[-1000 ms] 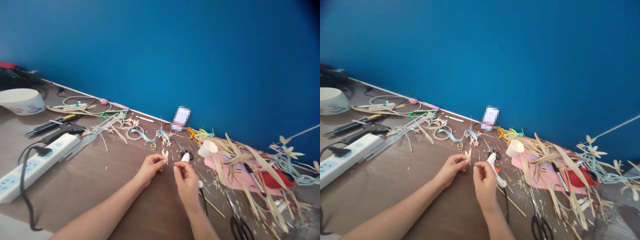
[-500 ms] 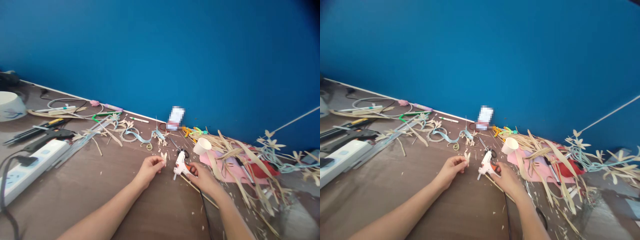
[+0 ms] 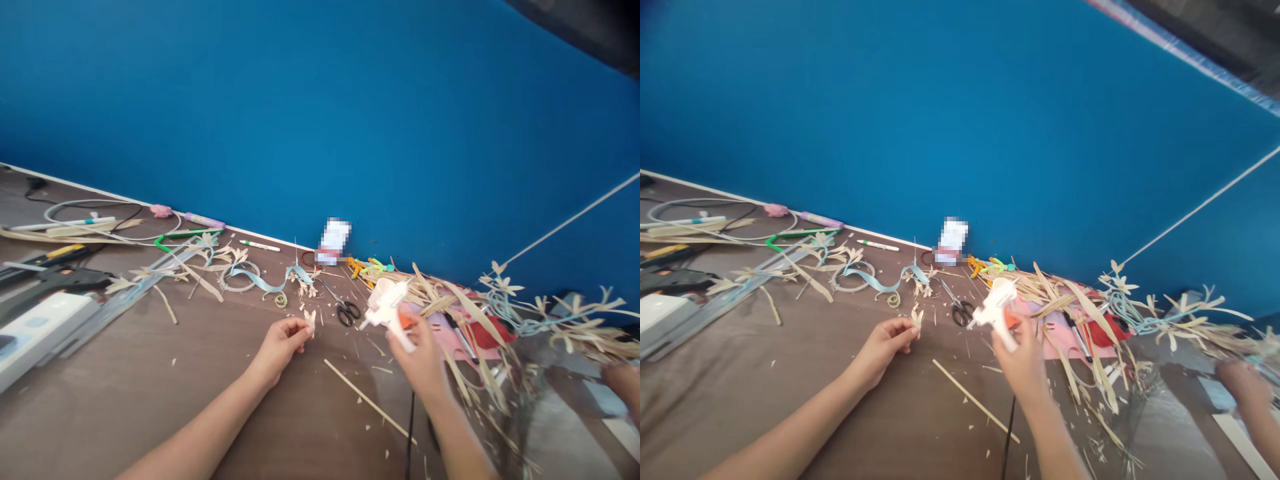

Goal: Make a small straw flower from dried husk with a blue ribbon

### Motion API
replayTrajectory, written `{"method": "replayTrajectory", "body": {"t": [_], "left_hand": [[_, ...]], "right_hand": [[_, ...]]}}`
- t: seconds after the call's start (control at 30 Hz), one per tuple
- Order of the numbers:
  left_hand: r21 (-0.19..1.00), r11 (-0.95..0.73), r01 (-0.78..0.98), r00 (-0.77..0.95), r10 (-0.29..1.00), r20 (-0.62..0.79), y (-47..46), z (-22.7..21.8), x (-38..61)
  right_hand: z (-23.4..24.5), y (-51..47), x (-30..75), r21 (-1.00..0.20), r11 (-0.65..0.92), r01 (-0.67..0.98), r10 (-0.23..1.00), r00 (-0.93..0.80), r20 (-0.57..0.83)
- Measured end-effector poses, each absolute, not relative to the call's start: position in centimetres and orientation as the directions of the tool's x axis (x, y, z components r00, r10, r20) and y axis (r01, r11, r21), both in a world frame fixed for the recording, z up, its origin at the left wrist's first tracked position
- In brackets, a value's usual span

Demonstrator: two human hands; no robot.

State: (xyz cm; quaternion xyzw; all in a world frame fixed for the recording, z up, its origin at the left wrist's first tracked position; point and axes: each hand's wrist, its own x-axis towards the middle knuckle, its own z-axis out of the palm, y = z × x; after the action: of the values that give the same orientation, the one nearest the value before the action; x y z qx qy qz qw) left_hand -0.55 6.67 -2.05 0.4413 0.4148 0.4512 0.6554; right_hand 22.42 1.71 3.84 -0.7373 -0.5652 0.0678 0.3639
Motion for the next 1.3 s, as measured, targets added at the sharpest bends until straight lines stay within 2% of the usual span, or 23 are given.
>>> {"method": "replayTrajectory", "body": {"t": [0.1,0.2,0.33,0.4,0.53,0.63,0.97,1.3], "left_hand": [[0.95,0.211,-0.231,0.245,0.957,-0.154,6.7,-2.0,-0.6],[0.953,0.209,-0.219,0.251,0.956,-0.152,6.7,-2.0,-0.6],[0.966,0.167,-0.199,0.273,0.956,-0.109,6.6,-1.9,-0.5],[0.968,0.149,-0.201,0.354,0.933,-0.07,6.2,-1.8,-0.5],[0.983,0.139,-0.119,0.667,0.745,-0.025,5.1,-1.5,-0.3],[0.997,0.076,-0.007,0.746,0.665,-0.046,4.4,-1.3,-0.1],[0.998,-0.014,0.068,0.752,0.658,-0.042,4.4,-1.1,0.0],[0.995,-0.024,0.095,0.747,0.663,-0.055,4.4,-1.3,0.0]], "right_hand": [[5.5,3.9,24.7,-0.542,-0.169,0.823,0.713,0.481,0.51],[6.2,6.2,26.4,-0.413,-0.193,0.89,0.722,0.414,0.555],[5.5,8.1,26.9,-0.282,-0.203,0.938,0.808,0.323,0.493],[5.0,8.4,26.7,-0.245,-0.198,0.949,0.832,0.295,0.469],[4.3,8.4,26.4,-0.154,-0.224,0.962,0.877,0.268,0.398],[4.1,8.4,26.4,-0.098,-0.229,0.969,0.91,0.249,0.333],[5.3,9.2,26.7,-0.089,-0.208,0.974,0.948,0.223,0.226],[5.9,10.3,26.8,-0.15,-0.189,0.97,0.962,0.214,0.169]]}}
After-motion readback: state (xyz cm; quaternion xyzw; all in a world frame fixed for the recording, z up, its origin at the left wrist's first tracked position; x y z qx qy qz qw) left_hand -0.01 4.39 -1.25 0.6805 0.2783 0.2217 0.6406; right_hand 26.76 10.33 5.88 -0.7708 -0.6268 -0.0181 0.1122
